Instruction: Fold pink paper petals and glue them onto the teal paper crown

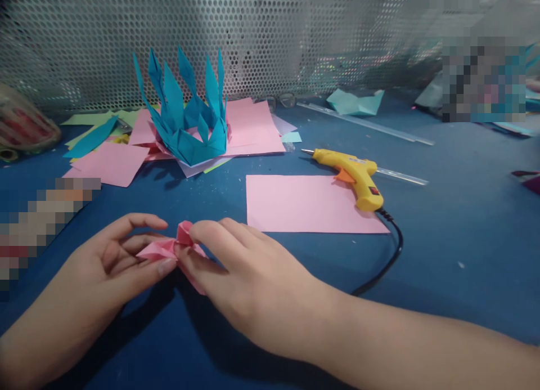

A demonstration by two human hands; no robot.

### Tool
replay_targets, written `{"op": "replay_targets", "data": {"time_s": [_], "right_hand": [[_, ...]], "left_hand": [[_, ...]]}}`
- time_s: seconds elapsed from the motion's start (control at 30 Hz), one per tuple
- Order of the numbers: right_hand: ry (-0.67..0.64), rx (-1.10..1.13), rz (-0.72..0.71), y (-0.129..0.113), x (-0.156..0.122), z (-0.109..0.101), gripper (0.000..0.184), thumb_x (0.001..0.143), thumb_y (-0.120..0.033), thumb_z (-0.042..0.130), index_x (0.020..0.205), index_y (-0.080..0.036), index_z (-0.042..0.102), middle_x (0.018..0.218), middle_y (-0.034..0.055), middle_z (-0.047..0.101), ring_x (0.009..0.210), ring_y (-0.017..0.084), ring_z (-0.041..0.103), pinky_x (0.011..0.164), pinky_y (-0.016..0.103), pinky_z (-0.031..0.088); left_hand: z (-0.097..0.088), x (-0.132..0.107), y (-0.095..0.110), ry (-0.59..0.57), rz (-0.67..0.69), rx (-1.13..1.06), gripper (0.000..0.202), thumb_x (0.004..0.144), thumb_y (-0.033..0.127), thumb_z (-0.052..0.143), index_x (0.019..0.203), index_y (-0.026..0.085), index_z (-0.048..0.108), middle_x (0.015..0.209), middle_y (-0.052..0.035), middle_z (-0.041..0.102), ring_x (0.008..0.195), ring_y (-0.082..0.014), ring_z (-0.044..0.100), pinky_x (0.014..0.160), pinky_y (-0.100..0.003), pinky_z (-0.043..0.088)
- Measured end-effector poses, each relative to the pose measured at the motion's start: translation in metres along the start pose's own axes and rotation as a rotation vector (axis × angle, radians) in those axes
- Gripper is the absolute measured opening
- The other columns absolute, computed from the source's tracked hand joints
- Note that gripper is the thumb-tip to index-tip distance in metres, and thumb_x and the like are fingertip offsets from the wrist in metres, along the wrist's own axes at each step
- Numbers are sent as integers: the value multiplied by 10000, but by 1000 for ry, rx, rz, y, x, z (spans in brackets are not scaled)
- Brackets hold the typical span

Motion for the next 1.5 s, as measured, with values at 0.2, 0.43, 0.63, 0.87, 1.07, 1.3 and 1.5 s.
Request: {"op": "replay_targets", "data": {"time_s": [0.2, 0.43, 0.63, 0.87, 1.07, 1.3, 1.5], "right_hand": [[28, 103, -41, -6, 2, 0, 309, 1048, -110, 374, 1046, -71, 680, 990, 153, 711, 882, 183, 690, 807, 274, 597], [25, 247, -68, -11, -4, -5, 225, 990, -55, 454, 1118, -103, 633, 1077, 137, 716, 1018, 156, 684, 891, 214, 567], [92, 512, 145, 12, -3, -6, 154, 930, -62, 528, 1003, -186, 579, 909, 46, 690, 835, 113, 664, 777, 170, 545], [-76, 615, 179, 16, 0, 16, 138, 1025, -226, 544, 921, -160, 605, 834, 32, 642, 731, 102, 601, 667, 159, 497], [-148, 573, 180, 17, -2, 24, 242, 1064, -259, 450, 870, -176, 568, 785, 18, 580, 663, 105, 549, 597, 177, 458], [-191, 612, 148, 12, -2, 23, 251, 1056, -215, 465, 840, -163, 582, 760, 11, 570, 669, 102, 529, 604, 170, 433], [-193, 562, 85, 3, -6, 22, 272, 1036, -148, 441, 845, -133, 634, 756, 50, 598, 691, 140, 510, 631, 224, 433]], "left_hand": [[-5, 0, 12, 71, 58, 8, 333, 706, 254, 824, 944, 228, 591, 745, 46, 766, 741, -141, 737, 673, -174, 592], [-5, 4, 15, 72, 105, 20, 185, 736, 222, 766, 894, 216, 670, 779, 36, 769, 711, -108, 697, 623, -120, 547], [-5, 2, 13, 54, 69, 92, 253, 639, 142, 732, 869, 224, 665, 630, 77, 691, 543, -81, 605, 507, -113, 502], [7, -2, 12, -78, 105, 176, 237, 685, 121, 698, 875, 259, 663, 664, 94, 678, 540, -76, 635, 502, -112, 486], [18, -1, 7, -197, 40, 218, 90, 740, 163, 697, 678, 219, 665, 620, 67, 639, 570, -81, 605, 531, -129, 465], [28, -3, 6, -319, 72, 361, 108, 826, 211, 634, 721, 233, 635, 703, 62, 617, 612, -96, 578, 572, -168, 457], [34, -9, 20, -359, 249, 596, 140, 866, 214, 581, 733, 243, 613, 744, 68, 592, 667, -105, 567, 614, -182, 449]]}}
Point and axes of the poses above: each hand's wrist, its own x-axis towards the middle knuckle, its own z-axis out of the palm, y = z × x, the point moved 10 cm from there along x, towards the middle knuckle
